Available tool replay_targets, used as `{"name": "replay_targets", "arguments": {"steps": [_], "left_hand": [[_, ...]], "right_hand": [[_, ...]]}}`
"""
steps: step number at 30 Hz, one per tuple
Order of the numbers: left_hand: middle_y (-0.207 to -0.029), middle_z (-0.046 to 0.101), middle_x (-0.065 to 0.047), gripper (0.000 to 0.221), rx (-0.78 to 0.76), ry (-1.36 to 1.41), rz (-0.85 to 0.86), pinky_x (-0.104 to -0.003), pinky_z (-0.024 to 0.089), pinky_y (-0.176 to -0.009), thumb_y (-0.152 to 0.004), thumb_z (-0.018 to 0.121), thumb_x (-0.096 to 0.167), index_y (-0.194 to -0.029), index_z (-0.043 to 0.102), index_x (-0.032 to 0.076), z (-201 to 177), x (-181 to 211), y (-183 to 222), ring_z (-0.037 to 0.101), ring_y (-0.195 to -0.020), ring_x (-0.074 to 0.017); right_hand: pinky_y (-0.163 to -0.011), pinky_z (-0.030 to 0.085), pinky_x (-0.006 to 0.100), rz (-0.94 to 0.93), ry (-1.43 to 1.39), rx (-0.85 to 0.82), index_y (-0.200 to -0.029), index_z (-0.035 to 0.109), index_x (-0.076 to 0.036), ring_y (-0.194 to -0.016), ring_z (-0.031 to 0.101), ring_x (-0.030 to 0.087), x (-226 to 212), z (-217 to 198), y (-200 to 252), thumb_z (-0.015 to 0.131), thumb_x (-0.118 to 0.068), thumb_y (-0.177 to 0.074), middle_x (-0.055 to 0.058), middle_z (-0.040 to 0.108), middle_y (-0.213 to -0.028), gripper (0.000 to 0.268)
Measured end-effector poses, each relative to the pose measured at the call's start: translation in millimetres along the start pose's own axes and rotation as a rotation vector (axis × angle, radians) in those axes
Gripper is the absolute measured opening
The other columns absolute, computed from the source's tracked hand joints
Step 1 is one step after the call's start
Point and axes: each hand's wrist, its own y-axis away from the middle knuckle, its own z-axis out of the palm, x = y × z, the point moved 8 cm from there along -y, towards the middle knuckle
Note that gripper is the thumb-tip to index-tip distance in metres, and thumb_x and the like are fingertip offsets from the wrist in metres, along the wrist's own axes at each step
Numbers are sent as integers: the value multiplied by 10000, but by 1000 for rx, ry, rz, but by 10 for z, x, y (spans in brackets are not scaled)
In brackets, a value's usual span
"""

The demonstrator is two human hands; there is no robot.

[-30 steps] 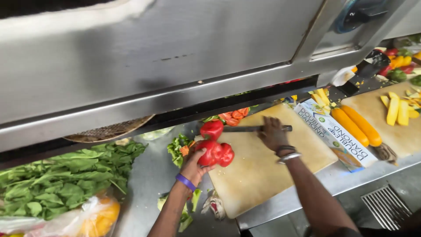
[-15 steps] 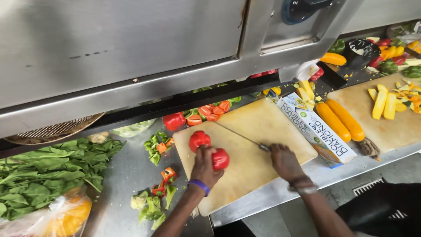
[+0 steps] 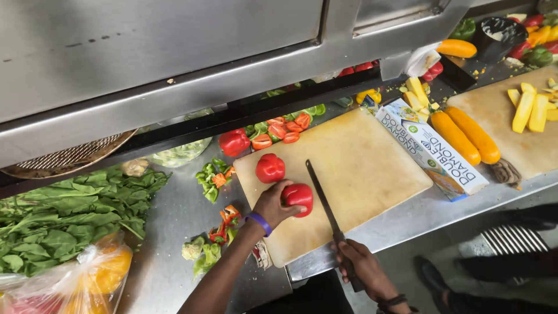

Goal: The person cores red bell peppers at a prep counter, using a knife to cut around the stem, remove the seed core onto the counter, and set the halved pepper pieces aside with the other cut pepper pieces. The person repeats the coring process on pepper after pepper.

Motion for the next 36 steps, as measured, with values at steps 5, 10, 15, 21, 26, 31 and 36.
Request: {"name": "replay_targets", "arguments": {"steps": [5, 10, 15, 21, 26, 31, 36], "left_hand": [[-1386, 528, -195, 968, -74, -123, 215, -449, 452, -1105, -674, 920, 364, -1457, 435, 64, 120, 153, -72, 520, -1313, -391], [-1405, 449, -228, 1031, -69, -239, 309, -466, 420, -1111, -590, 966, 328, -1422, 417, 66, -21, 322, -160, 455, -1323, -418], [-1359, 553, -179, 938, -82, -144, 311, -427, 502, -1078, -586, 929, 314, -1362, 454, 88, 7, 177, -160, 586, -1266, -373], [-1331, 515, -195, 995, -34, -115, 205, -450, 475, -1048, -601, 963, 309, -1382, 393, 73, -36, 178, -110, 548, -1242, -398], [-1384, 526, -170, 849, -51, -265, 557, -471, 440, -1116, -642, 920, 246, -1367, 506, 93, -137, 683, -68, 506, -1304, -382], [-1345, 511, -160, 741, -110, -336, 541, -473, 450, -1080, -628, 917, 262, -1254, 566, 76, -97, 701, -208, 486, -1272, -392], [-1261, 554, -112, 690, -99, -366, 569, -474, 471, -1035, -614, 931, 326, -1192, 616, 119, -56, 697, -259, 518, -1174, -368]], "right_hand": [[-418, 438, 303, -34, 84, 78, -1098, 591, -19, -475, 514, 132, -122, 128, 117, 572, -290, -978, 62, 563, -732, 297], [-408, 433, 304, -105, 191, 73, -1067, 589, -23, -453, 510, 138, -108, 154, 135, 582, -245, -965, 57, 561, -726, 244], [-435, 483, 315, -126, 261, 106, -992, 560, 3, -471, 559, 143, -120, 194, 188, 579, -212, -973, 76, 601, -742, 216], [-476, 492, 378, -164, 585, 211, -964, 546, -11, -497, 619, 247, -254, 273, 368, 580, -193, -953, 133, 617, -643, 186], [-577, 472, 492, -569, 797, 299, -965, 500, -9, -643, 631, 417, -325, 324, 394, 619, -167, -933, 216, 629, -677, 200], [-594, 478, 508, -692, 825, 329, -972, 469, -5, -654, 642, 425, -671, 526, 737, 604, -119, -942, 208, 646, -694, 180], [-486, 485, 496, -730, 1058, 492, -1073, 499, -3, -545, 643, 402, -715, 593, 882, 647, -174, -915, 218, 621, -577, 276]]}}
